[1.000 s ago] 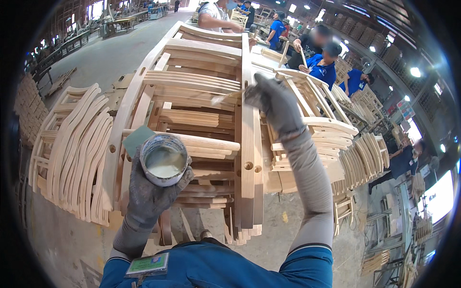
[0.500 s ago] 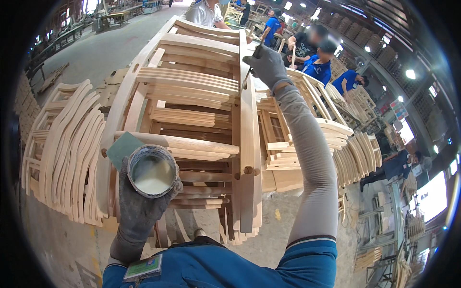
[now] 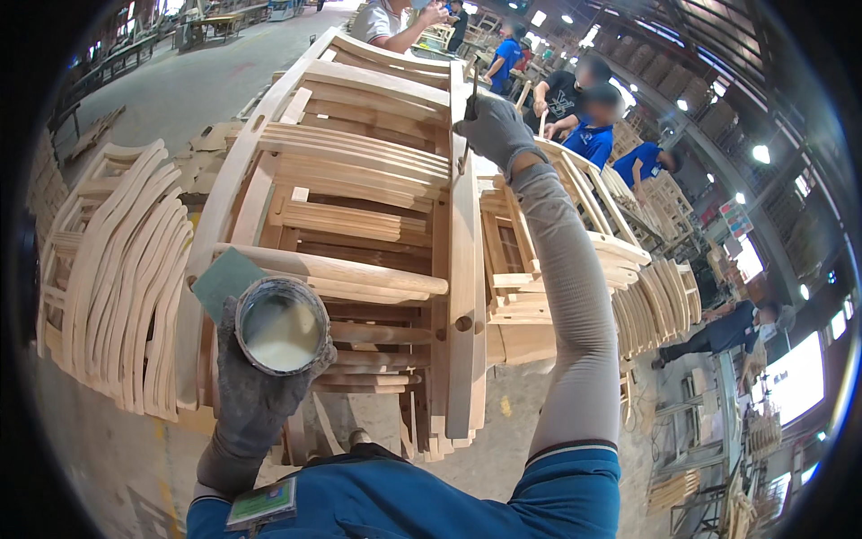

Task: The person applies a white liquid to the joints of wooden chair frames using a brush and container. They repeatedly dip the brush into the container and coat the joints on multiple chairs in a factory setting.

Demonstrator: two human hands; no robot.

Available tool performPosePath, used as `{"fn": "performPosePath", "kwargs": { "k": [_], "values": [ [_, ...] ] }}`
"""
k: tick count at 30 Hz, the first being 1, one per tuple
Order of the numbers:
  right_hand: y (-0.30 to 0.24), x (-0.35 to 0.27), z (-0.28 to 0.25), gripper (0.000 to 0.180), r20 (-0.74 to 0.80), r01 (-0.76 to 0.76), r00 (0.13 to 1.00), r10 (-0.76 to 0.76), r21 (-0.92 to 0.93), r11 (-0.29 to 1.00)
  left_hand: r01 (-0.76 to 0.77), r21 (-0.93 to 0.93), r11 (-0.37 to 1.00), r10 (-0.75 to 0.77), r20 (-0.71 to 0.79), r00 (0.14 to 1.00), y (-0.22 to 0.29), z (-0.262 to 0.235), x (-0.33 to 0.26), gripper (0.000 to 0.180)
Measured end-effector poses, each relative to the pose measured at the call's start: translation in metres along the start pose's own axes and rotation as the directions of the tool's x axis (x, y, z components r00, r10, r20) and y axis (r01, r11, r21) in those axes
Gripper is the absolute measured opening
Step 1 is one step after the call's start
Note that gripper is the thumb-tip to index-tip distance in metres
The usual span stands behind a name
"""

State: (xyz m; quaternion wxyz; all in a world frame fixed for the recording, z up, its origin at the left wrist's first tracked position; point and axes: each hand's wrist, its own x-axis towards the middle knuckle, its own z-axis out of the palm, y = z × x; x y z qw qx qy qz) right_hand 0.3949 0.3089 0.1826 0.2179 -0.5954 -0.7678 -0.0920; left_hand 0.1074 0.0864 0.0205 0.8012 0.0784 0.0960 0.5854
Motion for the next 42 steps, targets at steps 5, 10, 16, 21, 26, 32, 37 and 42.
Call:
{"fn": "performPosePath", "kwargs": {
  "k": [5,10,16,21,26,32,37,42],
  "values": [
    [-0.008,-0.001,0.002,0.027,0.011,-0.111,0.994,0.111,0.148,0.983,0.025,0.034,0.999,-0.028,0.094,0.995,0.005,-0.008,-0.004,0.053],
    [0.015,-0.029,0.011,0.020,-0.130,0.026,0.991,-0.010,0.122,0.992,0.039,0.000,0.999,-0.039,0.036,0.999,0.010,-0.005,-0.014,0.052],
    [0.000,-0.072,0.016,0.005,-0.106,0.271,0.958,-0.265,0.038,0.962,0.049,0.021,0.999,-0.051,0.087,0.995,0.014,-0.010,-0.028,0.053],
    [-0.001,-0.102,-0.002,0.012,-0.195,0.303,0.942,-0.274,0.143,0.942,0.072,0.038,0.997,-0.074,0.064,0.995,0.005,-0.016,-0.036,0.052],
    [-0.003,-0.167,-0.007,0.007,-0.341,0.181,0.925,0.169,0.785,0.592,-0.049,0.102,0.994,0.044,0.048,0.998,-0.014,-0.016,-0.055,0.048],
    [-0.012,-0.277,-0.023,0.016,-0.317,0.238,0.744,0.588,0.948,0.209,0.103,-0.174,0.979,-0.065,0.212,0.975,-0.075,0.008,-0.060,0.051],
    [0.054,-0.397,-0.029,0.013,-0.147,0.297,0.624,0.767,0.953,-0.059,0.125,-0.028,0.992,-0.118,0.175,0.977,-0.177,0.040,-0.069,0.055],
    [0.137,-0.495,-0.061,0.010,-0.102,0.283,0.524,0.845,0.957,-0.060,0.158,0.162,0.974,-0.196,0.247,0.949,-0.289,0.063,-0.070,0.055]
  ]
}}
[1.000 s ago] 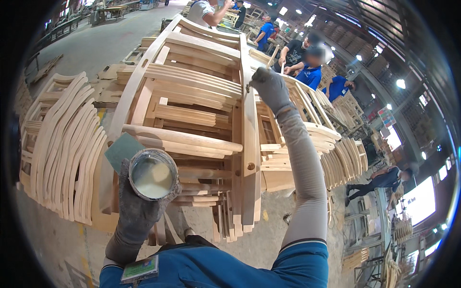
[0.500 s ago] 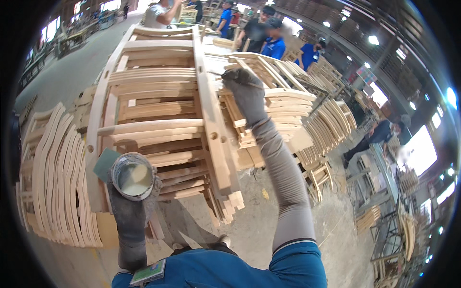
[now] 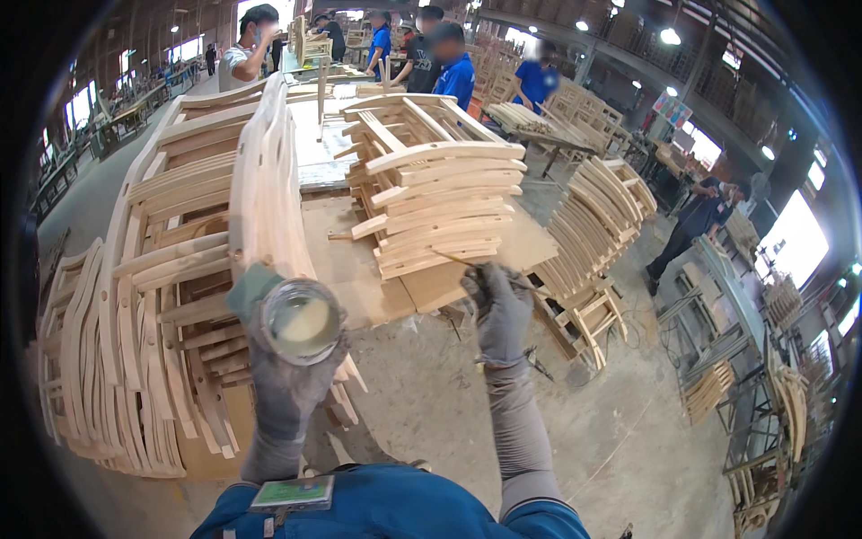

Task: The person applies a white liquid to the joints of wooden chair frames using a brush and container. They repeatedly dip the brush into the container and coat the joints on multiple chairs in a factory setting.

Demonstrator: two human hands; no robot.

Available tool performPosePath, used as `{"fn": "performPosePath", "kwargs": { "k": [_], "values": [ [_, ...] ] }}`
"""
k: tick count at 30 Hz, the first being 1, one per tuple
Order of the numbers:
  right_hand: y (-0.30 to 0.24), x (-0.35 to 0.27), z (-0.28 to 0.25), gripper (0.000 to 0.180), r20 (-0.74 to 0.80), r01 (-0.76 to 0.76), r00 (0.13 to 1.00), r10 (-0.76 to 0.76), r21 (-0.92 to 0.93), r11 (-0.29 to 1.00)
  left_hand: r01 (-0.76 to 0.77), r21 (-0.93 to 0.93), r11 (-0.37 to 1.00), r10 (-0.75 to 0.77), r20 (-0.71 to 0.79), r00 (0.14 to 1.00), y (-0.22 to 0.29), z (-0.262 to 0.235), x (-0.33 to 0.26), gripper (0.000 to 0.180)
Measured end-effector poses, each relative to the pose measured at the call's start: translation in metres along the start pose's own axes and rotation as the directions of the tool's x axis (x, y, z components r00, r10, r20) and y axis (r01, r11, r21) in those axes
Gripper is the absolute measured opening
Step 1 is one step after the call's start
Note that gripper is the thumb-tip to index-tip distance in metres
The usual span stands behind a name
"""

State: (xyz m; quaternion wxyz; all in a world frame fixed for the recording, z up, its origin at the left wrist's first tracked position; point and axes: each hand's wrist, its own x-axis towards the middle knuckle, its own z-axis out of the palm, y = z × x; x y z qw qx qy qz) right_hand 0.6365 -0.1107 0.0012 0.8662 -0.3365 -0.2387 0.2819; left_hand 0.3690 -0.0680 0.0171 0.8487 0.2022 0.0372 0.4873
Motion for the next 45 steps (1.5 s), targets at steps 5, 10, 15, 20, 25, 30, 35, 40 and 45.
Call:
{"fn": "performPosePath", "kwargs": {
  "k": [5,10,15,20,25,30,35,40,45],
  "values": [
    [-0.058,0.028,-0.074,0.013,-0.055,0.016,0.998,-0.021,-0.087,0.996,0.143,-0.155,0.977,-0.147,-0.012,0.989,-0.086,0.012,0.044,0.050],
    [-0.088,0.032,-0.091,0.014,0.019,-0.001,1.000,0.005,-0.202,0.979,0.135,-0.237,0.962,-0.128,0.045,0.991,-0.142,-0.003,0.084,0.048],
    [-0.096,0.033,-0.073,0.015,0.201,-0.065,0.971,0.131,-0.308,0.949,0.065,-0.039,0.997,-0.067,-0.038,0.997,-0.171,0.007,0.111,0.045],
    [-0.085,0.070,-0.063,0.022,0.511,0.386,0.854,-0.092,-0.506,0.771,-0.092,0.281,0.955,0.079,0.059,0.995,-0.201,0.003,0.147,0.044],
    [-0.067,0.137,-0.069,0.018,0.654,0.622,0.740,-0.157,-0.576,0.531,0.020,0.184,0.983,-0.054,0.186,0.981,-0.208,0.022,0.203,0.049],
    [-0.037,0.181,-0.069,0.018,0.516,0.422,0.856,-0.034,-0.659,0.623,-0.134,0.238,0.962,0.112,0.103,0.988,-0.210,0.017,0.277,0.058],
    [-0.024,0.236,-0.060,0.021,0.868,0.763,0.493,-0.056,-0.400,0.508,-0.377,0.255,0.890,0.395,-0.022,0.918,-0.206,0.010,0.354,0.059],
    [0.005,0.283,-0.046,0.023,0.559,0.245,0.826,-0.075,-0.236,0.940,-0.304,0.150,0.941,0.305,0.015,0.952,-0.187,0.010,0.397,0.060],
    [0.029,0.312,-0.041,0.023,0.607,0.158,0.794,0.026,-0.248,0.956,-0.314,0.257,0.914,0.316,0.034,0.948,-0.181,0.004,0.415,0.057]
  ]
}}
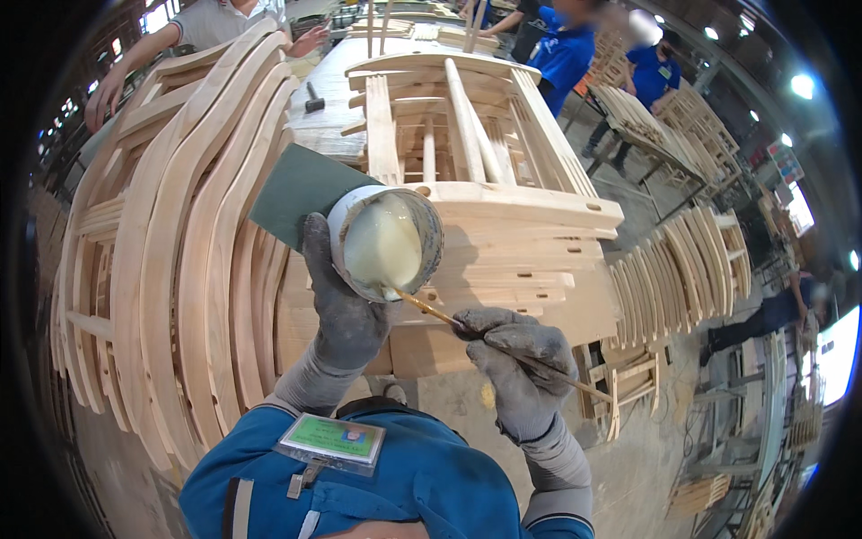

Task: The person applies a white liquid to the joints of wooden chair frames using a brush and container. They repeatedly dip the brush into the container and coat the joints on multiple chairs in a factory setting.

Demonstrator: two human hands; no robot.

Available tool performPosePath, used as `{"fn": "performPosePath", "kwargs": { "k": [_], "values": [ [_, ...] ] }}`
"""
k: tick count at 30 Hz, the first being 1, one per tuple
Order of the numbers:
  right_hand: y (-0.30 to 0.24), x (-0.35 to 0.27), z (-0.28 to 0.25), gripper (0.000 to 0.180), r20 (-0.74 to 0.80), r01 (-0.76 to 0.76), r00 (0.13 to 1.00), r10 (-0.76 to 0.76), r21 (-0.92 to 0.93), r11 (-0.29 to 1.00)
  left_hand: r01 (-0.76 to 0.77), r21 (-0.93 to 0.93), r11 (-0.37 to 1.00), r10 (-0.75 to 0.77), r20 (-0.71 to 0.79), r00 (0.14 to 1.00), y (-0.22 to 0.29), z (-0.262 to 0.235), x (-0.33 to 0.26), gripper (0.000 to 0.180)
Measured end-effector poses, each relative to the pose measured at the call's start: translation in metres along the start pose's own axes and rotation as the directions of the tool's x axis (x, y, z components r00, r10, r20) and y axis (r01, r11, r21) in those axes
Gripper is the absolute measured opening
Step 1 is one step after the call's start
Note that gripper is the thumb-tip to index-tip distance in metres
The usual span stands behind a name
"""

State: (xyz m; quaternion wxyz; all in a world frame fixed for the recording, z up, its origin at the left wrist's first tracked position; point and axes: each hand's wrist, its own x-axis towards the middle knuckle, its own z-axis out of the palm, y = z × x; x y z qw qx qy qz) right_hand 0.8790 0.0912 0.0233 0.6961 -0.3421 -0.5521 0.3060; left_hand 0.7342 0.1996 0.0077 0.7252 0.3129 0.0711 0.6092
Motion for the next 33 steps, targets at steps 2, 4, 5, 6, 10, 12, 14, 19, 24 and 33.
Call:
{"fn": "performPosePath", "kwargs": {
  "k": [2,4,5,6,10,12,14,19,24,33],
  "values": [
    [0.002,0.007,-0.003,0.023,0.022,-0.036,0.999,0.034,0.083,0.996,-0.031,0.000,1.000,0.031,-0.023,0.999,0.001,-0.003,0.004,0.055],
    [0.001,0.018,0.001,0.019,-0.004,-0.052,0.999,0.053,0.132,0.990,-0.058,0.004,0.998,0.058,-0.048,0.997,0.002,-0.006,0.007,0.053],
    [-0.001,0.027,0.002,0.018,-0.014,-0.093,0.995,0.095,0.096,0.991,-0.070,0.008,0.997,0.071,-0.058,0.996,0.002,-0.006,0.007,0.052],
    [-0.002,0.037,0.001,0.017,-0.038,-0.130,0.991,0.132,0.052,0.990,-0.072,0.006,0.997,0.072,-0.060,0.996,0.001,-0.005,0.008,0.051],
    [0.003,0.109,-0.019,0.017,0.045,-0.136,0.990,0.135,0.020,0.990,-0.046,-0.142,0.989,0.035,-0.076,0.997,0.005,-0.008,0.009,0.049],
    [0.002,0.151,-0.024,0.019,0.094,-0.113,0.989,0.111,0.011,0.994,-0.044,-0.175,0.984,0.019,-0.144,0.989,0.008,-0.011,0.008,0.048],
    [0.004,0.183,-0.025,0.022,0.205,-0.092,0.971,0.120,-0.138,0.986,-0.079,-0.125,0.989,0.050,-0.218,0.975,0.012,-0.019,0.006,0.050],
    [0.029,0.223,-0.014,0.025,0.456,-0.004,0.857,0.238,-0.456,0.890,-0.270,0.325,0.906,0.345,-0.197,0.918,0.023,0.000,0.004,0.052],
    [0.048,0.227,0.002,0.027,0.588,-0.017,0.735,0.337,-0.481,0.877,-0.281,0.777,0.563,0.570,-0.119,0.813,0.018,0.001,0.000,0.061],
    [0.061,0.236,0.009,0.026,0.722,0.319,0.684,0.103,-0.423,0.848,-0.201,0.964,0.175,0.635,0.045,0.771,0.015,-0.002,0.004,0.068]
  ]
}}
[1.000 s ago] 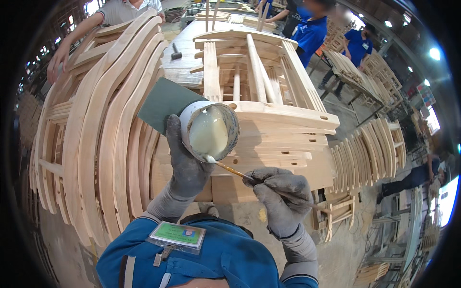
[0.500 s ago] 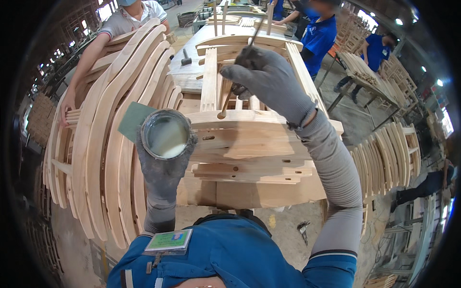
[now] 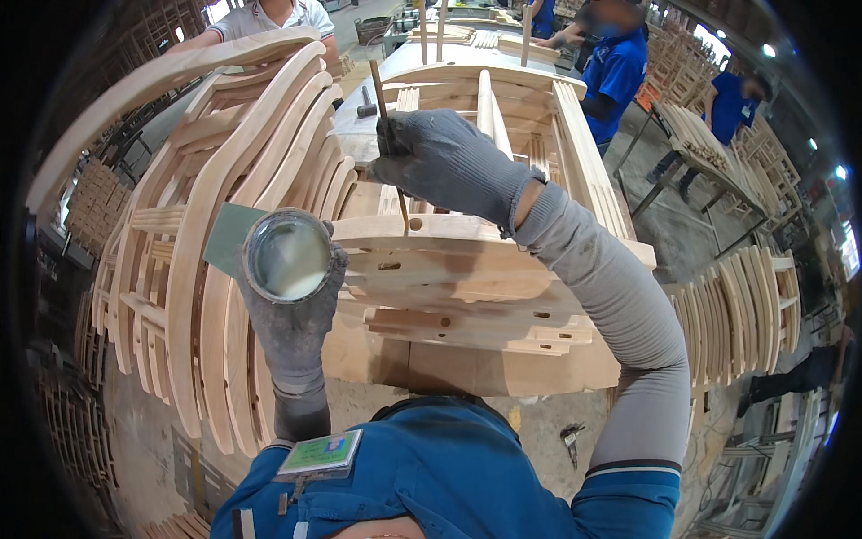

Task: The person applies a white liquid to the joints of wooden chair frames using a brush and container. They repeatedly dip the brush into the container and coat the joints on multiple chairs in a factory setting.

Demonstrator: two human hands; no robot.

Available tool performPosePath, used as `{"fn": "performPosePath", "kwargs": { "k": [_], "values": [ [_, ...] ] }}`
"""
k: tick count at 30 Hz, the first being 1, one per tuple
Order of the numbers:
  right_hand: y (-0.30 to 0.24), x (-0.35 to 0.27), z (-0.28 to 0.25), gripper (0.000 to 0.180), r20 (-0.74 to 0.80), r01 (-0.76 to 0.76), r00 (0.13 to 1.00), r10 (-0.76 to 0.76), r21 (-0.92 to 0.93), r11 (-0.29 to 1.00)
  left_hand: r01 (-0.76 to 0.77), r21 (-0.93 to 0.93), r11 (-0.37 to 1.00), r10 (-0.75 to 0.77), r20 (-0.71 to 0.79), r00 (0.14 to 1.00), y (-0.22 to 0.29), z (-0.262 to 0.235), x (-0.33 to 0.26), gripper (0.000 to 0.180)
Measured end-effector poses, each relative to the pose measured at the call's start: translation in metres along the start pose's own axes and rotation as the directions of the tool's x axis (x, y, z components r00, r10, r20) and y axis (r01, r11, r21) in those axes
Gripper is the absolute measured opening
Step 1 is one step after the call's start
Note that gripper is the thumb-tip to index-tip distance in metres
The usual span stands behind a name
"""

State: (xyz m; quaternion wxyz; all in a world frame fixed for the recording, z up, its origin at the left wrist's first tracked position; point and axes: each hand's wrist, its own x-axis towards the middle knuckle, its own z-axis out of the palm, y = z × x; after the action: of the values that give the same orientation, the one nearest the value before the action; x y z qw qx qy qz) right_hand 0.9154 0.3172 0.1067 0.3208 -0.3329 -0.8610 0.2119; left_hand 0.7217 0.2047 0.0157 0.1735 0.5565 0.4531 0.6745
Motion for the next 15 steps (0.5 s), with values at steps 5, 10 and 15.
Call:
{"fn": "performPosePath", "kwargs": {
  "k": [5,10,15],
  "values": [
    [-0.022,0.001,-0.013,0.020,0.111,-0.155,0.978,0.174,-0.164,0.974,0.129,-0.217,0.968,-0.118,0.062,0.991,-0.004,-0.006,-0.001,0.078],
    [-0.004,0.001,-0.006,0.020,0.065,-0.184,0.982,0.179,0.098,0.978,0.186,-0.537,0.823,-0.220,0.000,0.975,-0.004,0.006,0.005,0.064],
    [-0.020,-0.018,-0.039,0.015,0.111,-0.143,0.982,0.151,-0.071,0.987,0.136,-0.618,0.774,-0.132,0.052,0.990,-0.001,0.013,0.012,0.066]
  ]
}}
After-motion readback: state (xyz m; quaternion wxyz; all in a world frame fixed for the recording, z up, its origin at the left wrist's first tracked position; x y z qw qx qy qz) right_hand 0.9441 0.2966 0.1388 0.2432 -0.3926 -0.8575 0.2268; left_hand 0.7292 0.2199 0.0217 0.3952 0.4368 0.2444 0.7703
